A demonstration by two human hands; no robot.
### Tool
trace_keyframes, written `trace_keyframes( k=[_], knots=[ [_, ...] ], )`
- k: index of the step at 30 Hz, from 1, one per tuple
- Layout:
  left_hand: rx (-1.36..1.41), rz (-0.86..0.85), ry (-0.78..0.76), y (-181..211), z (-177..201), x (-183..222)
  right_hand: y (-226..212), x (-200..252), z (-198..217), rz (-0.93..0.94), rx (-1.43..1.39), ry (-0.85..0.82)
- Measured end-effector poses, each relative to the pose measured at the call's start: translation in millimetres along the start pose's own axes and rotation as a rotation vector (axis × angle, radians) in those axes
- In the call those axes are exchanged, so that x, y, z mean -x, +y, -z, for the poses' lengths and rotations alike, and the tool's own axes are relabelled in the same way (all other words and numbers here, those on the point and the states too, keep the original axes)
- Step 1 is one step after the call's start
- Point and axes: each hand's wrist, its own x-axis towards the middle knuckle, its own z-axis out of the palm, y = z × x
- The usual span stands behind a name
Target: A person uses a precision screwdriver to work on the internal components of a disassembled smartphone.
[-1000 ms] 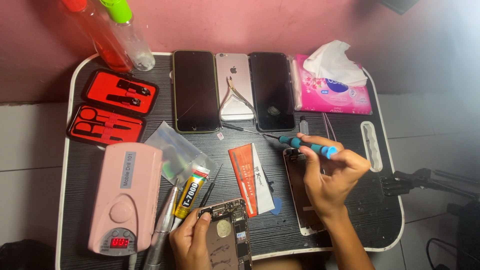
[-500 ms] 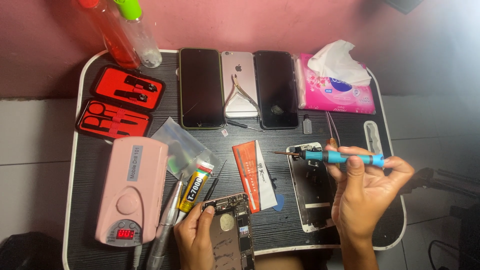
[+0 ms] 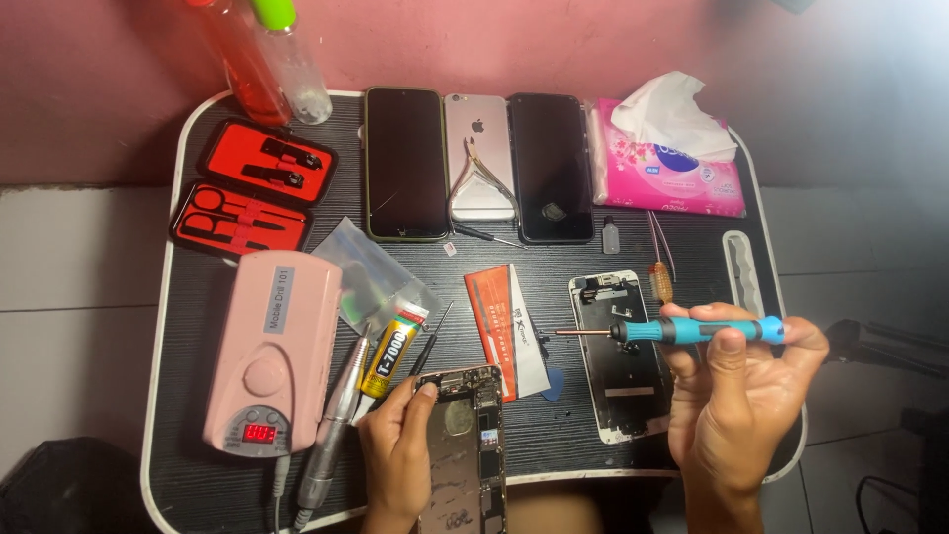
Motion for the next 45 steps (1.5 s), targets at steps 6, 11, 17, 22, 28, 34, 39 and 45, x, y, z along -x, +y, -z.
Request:
trace_keyframes(
  k=[6, 11, 17, 22, 28, 34, 39, 45],
  knots=[
    [0.103, 0.169, -0.091, -2, -21, 4, 14, 24, -3, 0.012, 0.044, -0.088],
    [0.047, 0.238, -0.128, -1, -24, 6, 30, 47, -12, 0.042, 0.098, -0.170],
    [-0.012, 0.226, -0.146, -3, -24, 5, 35, 65, -31, 0.096, 0.137, -0.209],
    [-0.017, 0.216, -0.134, 1, -23, 5, 37, 69, -38, 0.182, 0.158, -0.229],
    [0.037, 0.274, -0.145, 7, -20, 4, 37, 71, -41, 0.185, 0.168, -0.260],
    [0.058, 0.286, -0.157, 8, -19, 4, 37, 72, -44, 0.225, 0.204, -0.276],
    [0.074, 0.292, -0.160, 9, -19, 4, 36, 73, -45, 0.218, 0.214, -0.274],
    [0.079, 0.282, -0.157, 9, -19, 3, 35, 72, -46, 0.241, 0.231, -0.280]
  ],
)
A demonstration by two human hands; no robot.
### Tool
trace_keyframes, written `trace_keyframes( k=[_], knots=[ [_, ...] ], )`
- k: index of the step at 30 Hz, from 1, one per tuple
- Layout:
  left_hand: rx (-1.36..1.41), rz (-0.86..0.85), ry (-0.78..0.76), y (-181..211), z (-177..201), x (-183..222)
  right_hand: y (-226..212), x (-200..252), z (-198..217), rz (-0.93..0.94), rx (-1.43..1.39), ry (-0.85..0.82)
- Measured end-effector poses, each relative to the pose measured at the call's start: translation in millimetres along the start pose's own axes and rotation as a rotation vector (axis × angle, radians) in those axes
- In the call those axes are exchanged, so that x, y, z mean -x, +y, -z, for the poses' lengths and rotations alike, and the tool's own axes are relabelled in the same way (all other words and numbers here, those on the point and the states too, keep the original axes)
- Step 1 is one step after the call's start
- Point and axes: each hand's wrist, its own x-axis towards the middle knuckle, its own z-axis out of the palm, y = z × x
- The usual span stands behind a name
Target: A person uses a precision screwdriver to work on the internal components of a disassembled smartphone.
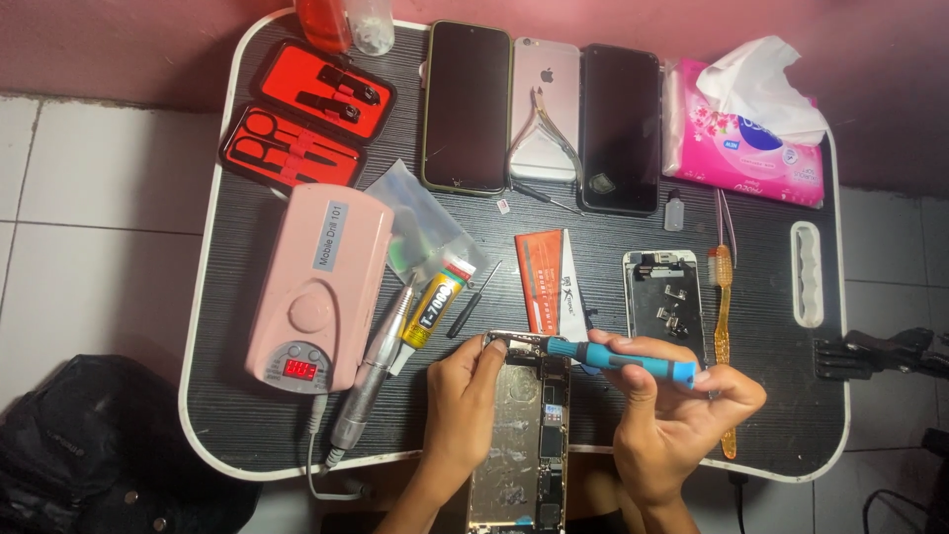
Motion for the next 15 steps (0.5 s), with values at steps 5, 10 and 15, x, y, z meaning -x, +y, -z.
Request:
trace_keyframes(
  k=[5, 10, 15],
  knots=[
    [0.023, -0.018, 0.003, -3.1, -0.1, -1.1, -0.7, -0.4, -1.9, 0.006, 0.012, 0.001],
    [0.050, -0.012, -0.003, -2.6, 0.7, -1.5, -0.3, 1.3, -1.7, -0.005, 0.009, 0.004],
    [0.058, 0.004, -0.008, -1.5, 1.0, -1.3, -0.4, 1.4, -0.9, 0.021, 0.023, -0.007]
  ],
)
